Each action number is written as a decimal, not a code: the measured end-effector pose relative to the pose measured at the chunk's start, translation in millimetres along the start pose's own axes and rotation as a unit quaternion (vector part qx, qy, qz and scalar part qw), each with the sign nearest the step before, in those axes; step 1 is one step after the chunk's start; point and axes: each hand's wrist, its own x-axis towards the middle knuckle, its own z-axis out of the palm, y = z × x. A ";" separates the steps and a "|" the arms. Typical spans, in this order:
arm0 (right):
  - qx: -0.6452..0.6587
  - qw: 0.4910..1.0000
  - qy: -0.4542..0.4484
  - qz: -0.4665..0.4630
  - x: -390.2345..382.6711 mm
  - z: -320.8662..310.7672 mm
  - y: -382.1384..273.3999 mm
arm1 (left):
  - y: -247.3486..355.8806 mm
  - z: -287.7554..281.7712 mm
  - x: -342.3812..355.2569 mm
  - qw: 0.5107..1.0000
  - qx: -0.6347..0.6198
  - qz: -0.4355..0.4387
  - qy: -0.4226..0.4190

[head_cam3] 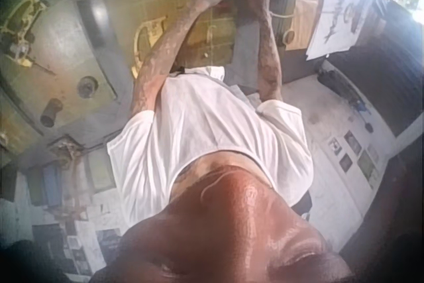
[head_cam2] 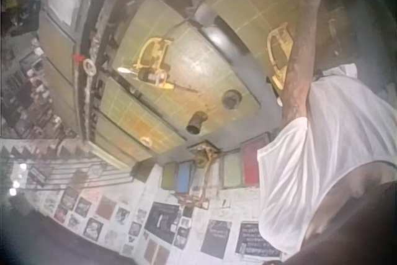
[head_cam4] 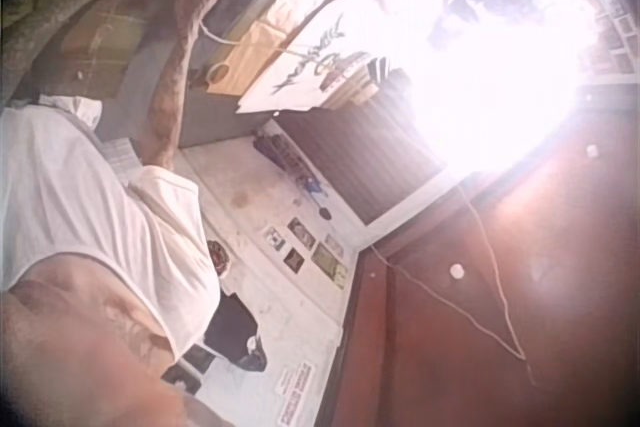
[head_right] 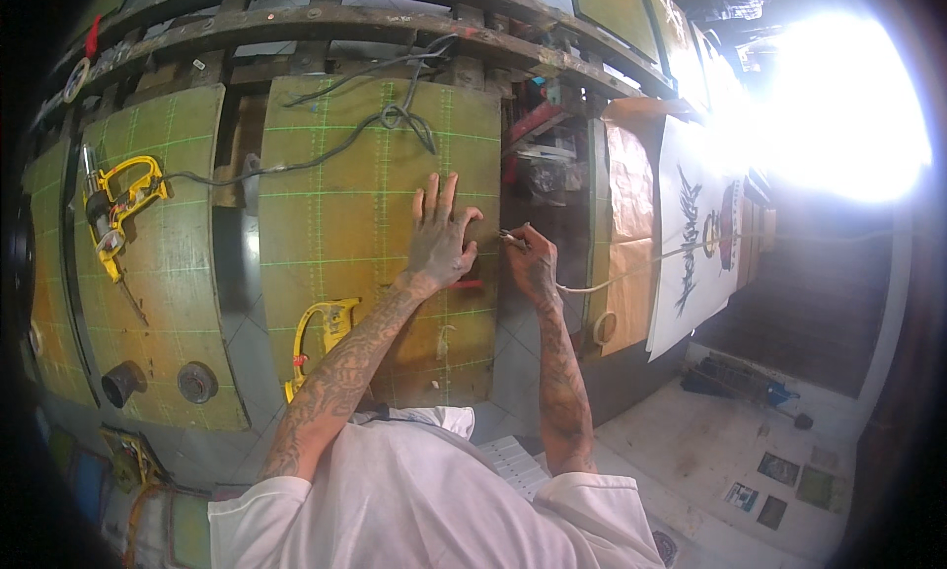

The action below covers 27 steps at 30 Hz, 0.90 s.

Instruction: The person strips the outer insulation from a power cord using a utility knife, then twists the exposed inner wires together. They use pliers to crimp a connector onto the wires and wrap the connection with electrical tape.

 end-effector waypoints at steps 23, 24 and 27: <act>-0.074 0.994 -0.003 -0.079 5.4 4.3 0.2 | -3.2 3.3 1.4 1.000 -0.008 0.002 0.000; -0.070 0.994 -0.001 -0.078 5.2 4.1 0.8 | -3.2 3.3 1.4 1.000 -0.008 0.004 0.001; -0.077 0.993 0.003 -0.093 4.1 6.7 1.0 | -3.0 2.6 1.3 1.000 -0.005 0.005 0.001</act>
